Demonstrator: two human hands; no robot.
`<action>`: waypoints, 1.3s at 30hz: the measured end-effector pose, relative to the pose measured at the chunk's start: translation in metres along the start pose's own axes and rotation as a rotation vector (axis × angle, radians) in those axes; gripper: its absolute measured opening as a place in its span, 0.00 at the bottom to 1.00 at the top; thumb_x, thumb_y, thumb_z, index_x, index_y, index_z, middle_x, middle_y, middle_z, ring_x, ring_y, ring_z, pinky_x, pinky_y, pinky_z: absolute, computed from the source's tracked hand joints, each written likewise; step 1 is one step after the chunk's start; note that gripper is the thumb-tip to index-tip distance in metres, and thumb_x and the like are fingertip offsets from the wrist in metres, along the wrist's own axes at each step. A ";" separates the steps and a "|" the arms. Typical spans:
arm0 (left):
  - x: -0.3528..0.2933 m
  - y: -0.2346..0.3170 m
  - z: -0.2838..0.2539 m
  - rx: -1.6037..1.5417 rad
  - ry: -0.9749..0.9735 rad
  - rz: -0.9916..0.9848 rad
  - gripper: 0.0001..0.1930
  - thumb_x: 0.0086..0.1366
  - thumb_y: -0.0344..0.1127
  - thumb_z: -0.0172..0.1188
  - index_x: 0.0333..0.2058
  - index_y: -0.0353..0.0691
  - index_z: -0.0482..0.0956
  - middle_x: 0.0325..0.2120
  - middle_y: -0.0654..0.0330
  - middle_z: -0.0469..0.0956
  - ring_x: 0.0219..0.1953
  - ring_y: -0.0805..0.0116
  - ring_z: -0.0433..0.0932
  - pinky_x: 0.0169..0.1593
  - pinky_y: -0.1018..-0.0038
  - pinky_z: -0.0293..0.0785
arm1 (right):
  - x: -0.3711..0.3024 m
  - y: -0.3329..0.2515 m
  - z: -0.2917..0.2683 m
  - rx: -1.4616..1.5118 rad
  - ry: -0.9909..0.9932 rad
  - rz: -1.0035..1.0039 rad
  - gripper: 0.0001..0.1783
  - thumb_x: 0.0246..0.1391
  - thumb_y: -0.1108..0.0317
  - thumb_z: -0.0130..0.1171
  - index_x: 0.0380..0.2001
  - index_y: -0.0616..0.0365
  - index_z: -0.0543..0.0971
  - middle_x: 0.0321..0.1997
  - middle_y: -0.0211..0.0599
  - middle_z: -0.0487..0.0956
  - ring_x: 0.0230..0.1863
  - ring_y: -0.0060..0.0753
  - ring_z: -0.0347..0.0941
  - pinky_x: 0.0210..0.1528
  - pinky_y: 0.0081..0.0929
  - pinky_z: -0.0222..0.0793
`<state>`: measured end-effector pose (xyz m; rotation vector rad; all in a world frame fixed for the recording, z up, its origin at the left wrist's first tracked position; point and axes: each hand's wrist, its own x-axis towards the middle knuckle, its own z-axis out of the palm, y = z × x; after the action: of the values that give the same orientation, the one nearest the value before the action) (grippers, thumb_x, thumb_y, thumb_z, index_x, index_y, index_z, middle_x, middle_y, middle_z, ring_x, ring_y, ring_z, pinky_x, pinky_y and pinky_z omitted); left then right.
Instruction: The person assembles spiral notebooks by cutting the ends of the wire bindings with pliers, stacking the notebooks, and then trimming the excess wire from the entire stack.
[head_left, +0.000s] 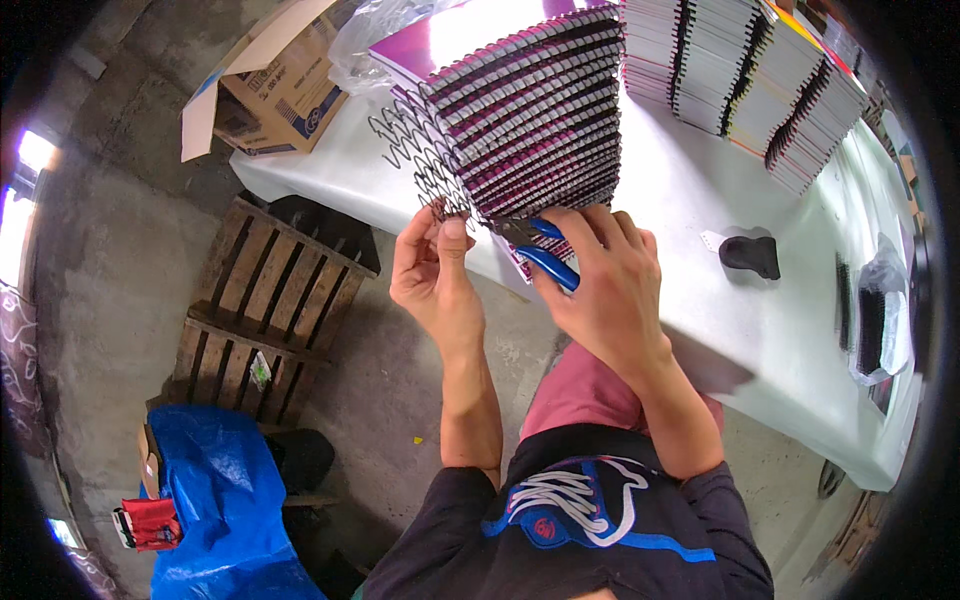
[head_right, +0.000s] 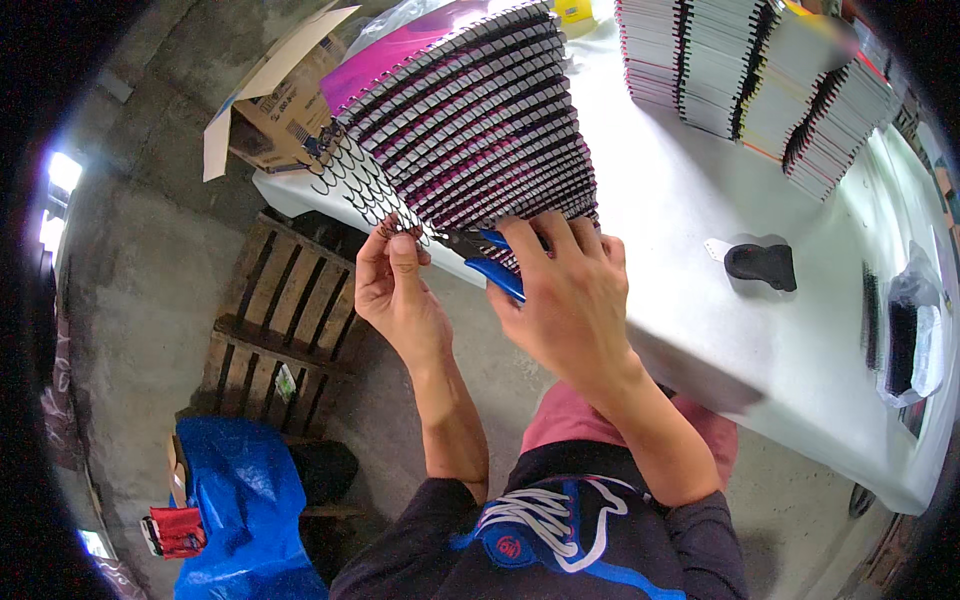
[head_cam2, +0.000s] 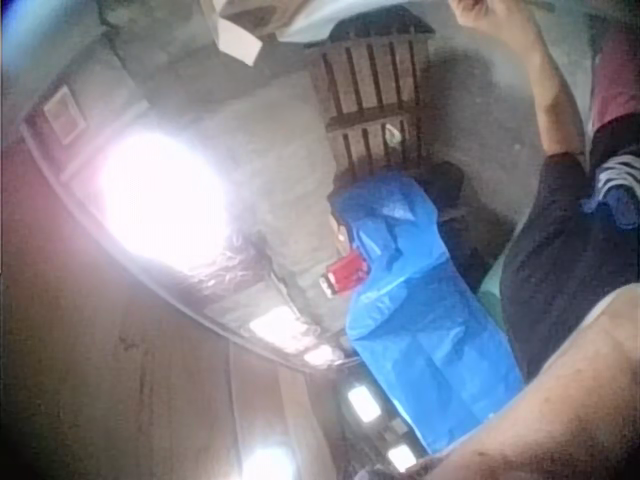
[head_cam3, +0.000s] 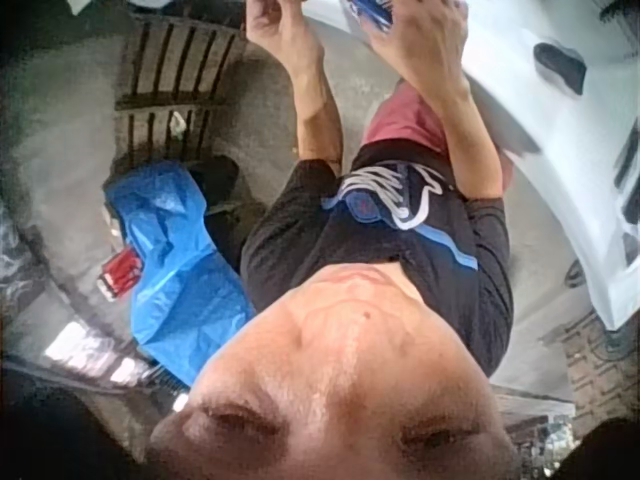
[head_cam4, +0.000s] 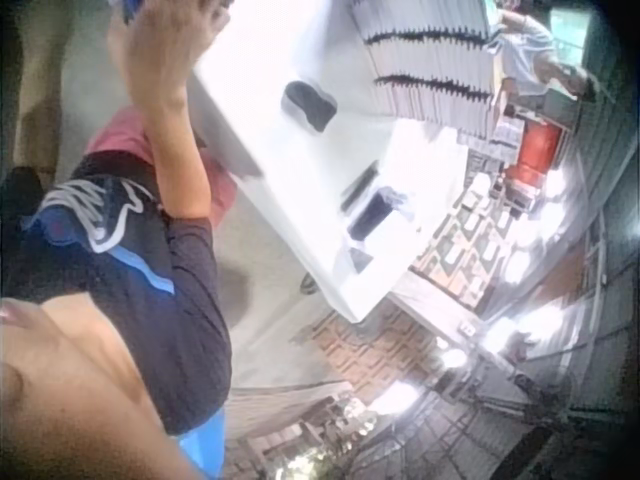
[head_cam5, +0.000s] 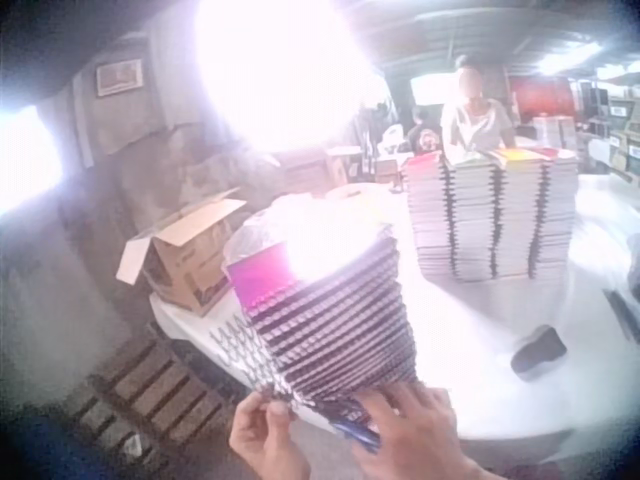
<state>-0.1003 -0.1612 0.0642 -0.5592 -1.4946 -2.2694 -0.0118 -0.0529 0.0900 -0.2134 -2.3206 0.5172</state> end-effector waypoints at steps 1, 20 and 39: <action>0.000 0.000 0.000 -0.001 0.000 -0.002 0.13 0.62 0.33 0.60 0.41 0.30 0.75 0.32 0.60 0.78 0.30 0.79 0.73 0.32 0.84 0.67 | 0.001 0.000 0.001 0.017 0.002 0.001 0.24 0.34 0.65 0.65 0.40 0.51 0.74 0.35 0.34 0.73 0.37 0.39 0.71 0.37 0.37 0.62; 0.002 0.006 -0.007 -0.046 -0.149 -0.105 0.08 0.66 0.35 0.53 0.36 0.35 0.73 0.29 0.63 0.76 0.29 0.80 0.72 0.33 0.83 0.67 | 0.006 0.005 -0.007 0.000 0.084 -0.037 0.23 0.33 0.63 0.66 0.38 0.48 0.74 0.34 0.32 0.72 0.40 0.37 0.69 0.44 0.39 0.58; -0.014 0.008 -0.017 -0.738 -0.063 -0.589 0.11 0.69 0.38 0.48 0.39 0.34 0.72 0.31 0.62 0.74 0.27 0.80 0.66 0.34 0.84 0.65 | 0.004 0.006 -0.009 0.091 -0.016 0.045 0.18 0.36 0.65 0.64 0.35 0.49 0.75 0.31 0.34 0.74 0.34 0.39 0.73 0.37 0.38 0.65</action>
<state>-0.0864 -0.1783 0.0568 -0.4025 -0.8632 -3.3125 -0.0085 -0.0440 0.0958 -0.2197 -2.3059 0.6476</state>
